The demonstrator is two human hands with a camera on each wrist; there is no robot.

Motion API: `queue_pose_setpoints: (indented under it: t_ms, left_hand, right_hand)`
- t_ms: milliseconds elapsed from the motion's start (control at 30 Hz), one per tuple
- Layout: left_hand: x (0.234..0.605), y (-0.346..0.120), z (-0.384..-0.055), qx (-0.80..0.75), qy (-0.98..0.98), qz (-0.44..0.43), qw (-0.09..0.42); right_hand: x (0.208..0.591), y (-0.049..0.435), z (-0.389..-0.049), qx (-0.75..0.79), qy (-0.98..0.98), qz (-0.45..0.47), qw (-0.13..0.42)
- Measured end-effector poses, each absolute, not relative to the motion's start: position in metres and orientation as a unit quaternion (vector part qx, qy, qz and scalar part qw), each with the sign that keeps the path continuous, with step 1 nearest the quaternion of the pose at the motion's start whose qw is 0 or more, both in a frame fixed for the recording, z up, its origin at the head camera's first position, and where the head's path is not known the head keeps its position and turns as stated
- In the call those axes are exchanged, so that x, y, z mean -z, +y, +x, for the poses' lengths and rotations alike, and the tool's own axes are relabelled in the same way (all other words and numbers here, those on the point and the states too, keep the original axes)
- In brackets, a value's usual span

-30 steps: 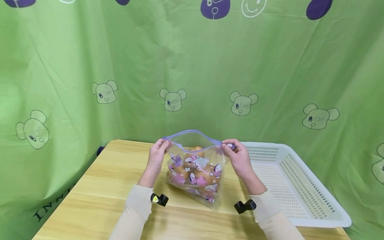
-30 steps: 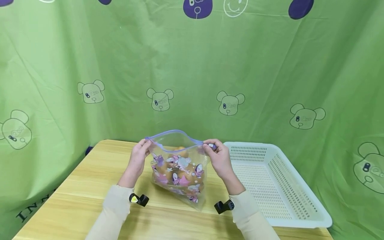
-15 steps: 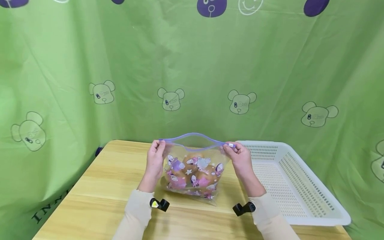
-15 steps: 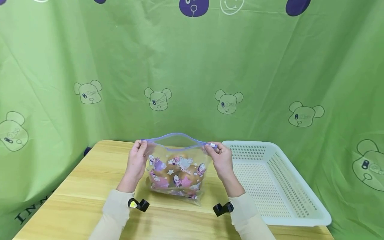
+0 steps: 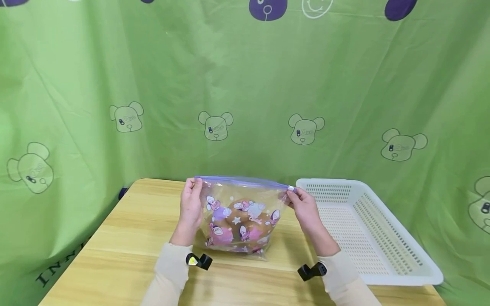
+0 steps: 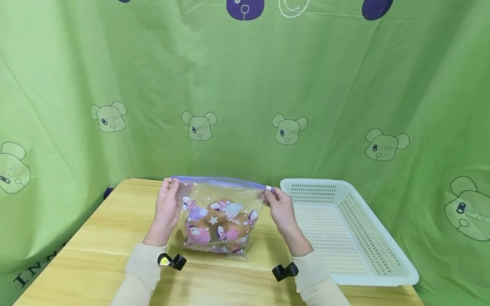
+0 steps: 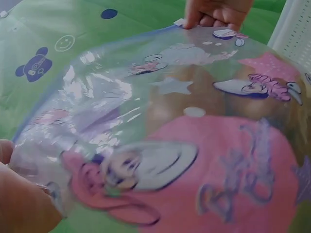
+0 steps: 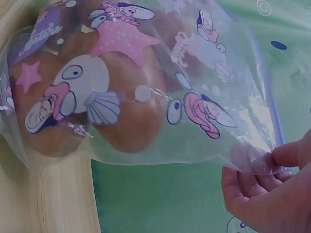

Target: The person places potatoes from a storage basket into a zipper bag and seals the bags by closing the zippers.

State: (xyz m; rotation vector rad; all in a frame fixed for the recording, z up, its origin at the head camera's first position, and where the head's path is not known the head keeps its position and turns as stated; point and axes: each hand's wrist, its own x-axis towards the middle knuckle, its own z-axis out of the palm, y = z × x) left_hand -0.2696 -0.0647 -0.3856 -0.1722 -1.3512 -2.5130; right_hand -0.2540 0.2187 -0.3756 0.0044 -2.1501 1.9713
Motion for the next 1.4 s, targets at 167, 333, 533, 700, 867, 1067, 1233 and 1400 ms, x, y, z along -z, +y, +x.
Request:
queue_pose_setpoints:
  t_ms: [167,333,533,700,867,1067,1233,1400]
  left_hand:
    - [0.381,-0.074,-0.264,0.870,-0.466,-0.077,0.140]
    - [0.378,-0.081,-0.262,0.860,-0.478,-0.083,0.158]
    - [0.369,-0.084,-0.263,0.824,-0.523,-0.007,0.220]
    - [0.359,-0.085,-0.265,0.730,-0.629,0.014,0.268]
    - [0.351,-0.078,-0.259,0.527,-0.789,-0.028,0.314]
    - [0.343,-0.056,-0.252,0.291,-0.877,-0.160,0.347]
    - [0.336,-0.033,-0.249,0.191,-0.895,-0.268,0.300]
    - [0.329,-0.012,-0.253,0.122,-0.897,-0.318,0.284]
  right_hand:
    - [0.376,0.219,-0.252,-0.662,-0.738,0.003,0.130]
    - [0.377,0.215,-0.249,-0.653,-0.738,0.011,0.171]
    - [0.378,0.205,-0.245,-0.645,-0.724,0.022,0.242]
    - [0.379,0.202,-0.246,-0.658,-0.710,0.036,0.249]
    - [0.382,0.204,-0.249,-0.668,-0.701,0.058,0.243]
    - [0.384,0.203,-0.253,-0.689,-0.675,0.091,0.249]
    - [0.384,0.203,-0.254,-0.700,-0.659,0.110,0.252]
    - [0.383,0.201,-0.255,-0.695,-0.660,0.136,0.251]
